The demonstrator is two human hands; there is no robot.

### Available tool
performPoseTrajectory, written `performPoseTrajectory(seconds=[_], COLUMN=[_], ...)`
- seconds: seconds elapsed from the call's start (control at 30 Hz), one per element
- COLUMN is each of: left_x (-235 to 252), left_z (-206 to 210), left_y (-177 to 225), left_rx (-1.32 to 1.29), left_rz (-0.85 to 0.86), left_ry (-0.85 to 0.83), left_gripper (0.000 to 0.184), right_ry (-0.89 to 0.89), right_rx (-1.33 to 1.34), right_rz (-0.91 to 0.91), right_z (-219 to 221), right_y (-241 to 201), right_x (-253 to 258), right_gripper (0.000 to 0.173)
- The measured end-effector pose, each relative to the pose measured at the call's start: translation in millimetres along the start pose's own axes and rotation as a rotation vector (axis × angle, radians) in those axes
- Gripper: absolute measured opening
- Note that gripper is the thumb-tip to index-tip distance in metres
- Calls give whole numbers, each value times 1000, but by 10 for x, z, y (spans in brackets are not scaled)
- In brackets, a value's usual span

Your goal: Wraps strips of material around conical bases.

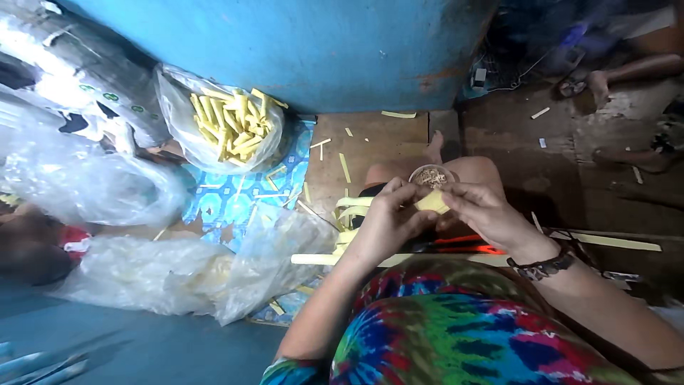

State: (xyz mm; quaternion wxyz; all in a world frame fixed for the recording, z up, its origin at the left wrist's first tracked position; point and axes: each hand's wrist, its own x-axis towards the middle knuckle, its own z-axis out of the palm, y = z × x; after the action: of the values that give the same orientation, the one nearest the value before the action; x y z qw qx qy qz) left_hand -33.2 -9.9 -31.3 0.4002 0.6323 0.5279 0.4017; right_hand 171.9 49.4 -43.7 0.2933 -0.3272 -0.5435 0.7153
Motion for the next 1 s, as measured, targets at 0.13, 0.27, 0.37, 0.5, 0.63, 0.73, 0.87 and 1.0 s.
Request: performPoseTrajectory(seconds=[0.13, 0.27, 0.37, 0.5, 0.63, 0.73, 0.87, 1.0], left_x=[15, 18, 23, 21, 15, -1, -7, 8], left_z=[27, 12, 34, 34, 26, 19, 3, -41], left_y=[22, 7, 10, -2, -19, -6, -4, -48], left_rx=[-23, 16, 4, 20, -8, -49, -89, -101], left_rz=[13, 22, 52, 75, 97, 35, 37, 0], left_ry=[23, 23, 44, 76, 63, 57, -7, -17], left_gripper=[19, 24, 20, 22, 12, 16, 21, 20], right_ry=[18, 43, 69, 33, 91, 122, 30, 161], right_rx=[28, -37, 1, -72, -324, -679, -48, -616], right_rz=[33, -44, 0, -27, -143, -433, 31, -429], right_z=[45, 41, 65, 84, 94, 114, 123, 124], right_y=[-3, 20, 15, 12, -38, 26, -75, 77], right_x=[14, -8, 4, -40, -49, -72, -70, -121], right_gripper=[13, 20, 17, 26, 24, 37, 34, 37])
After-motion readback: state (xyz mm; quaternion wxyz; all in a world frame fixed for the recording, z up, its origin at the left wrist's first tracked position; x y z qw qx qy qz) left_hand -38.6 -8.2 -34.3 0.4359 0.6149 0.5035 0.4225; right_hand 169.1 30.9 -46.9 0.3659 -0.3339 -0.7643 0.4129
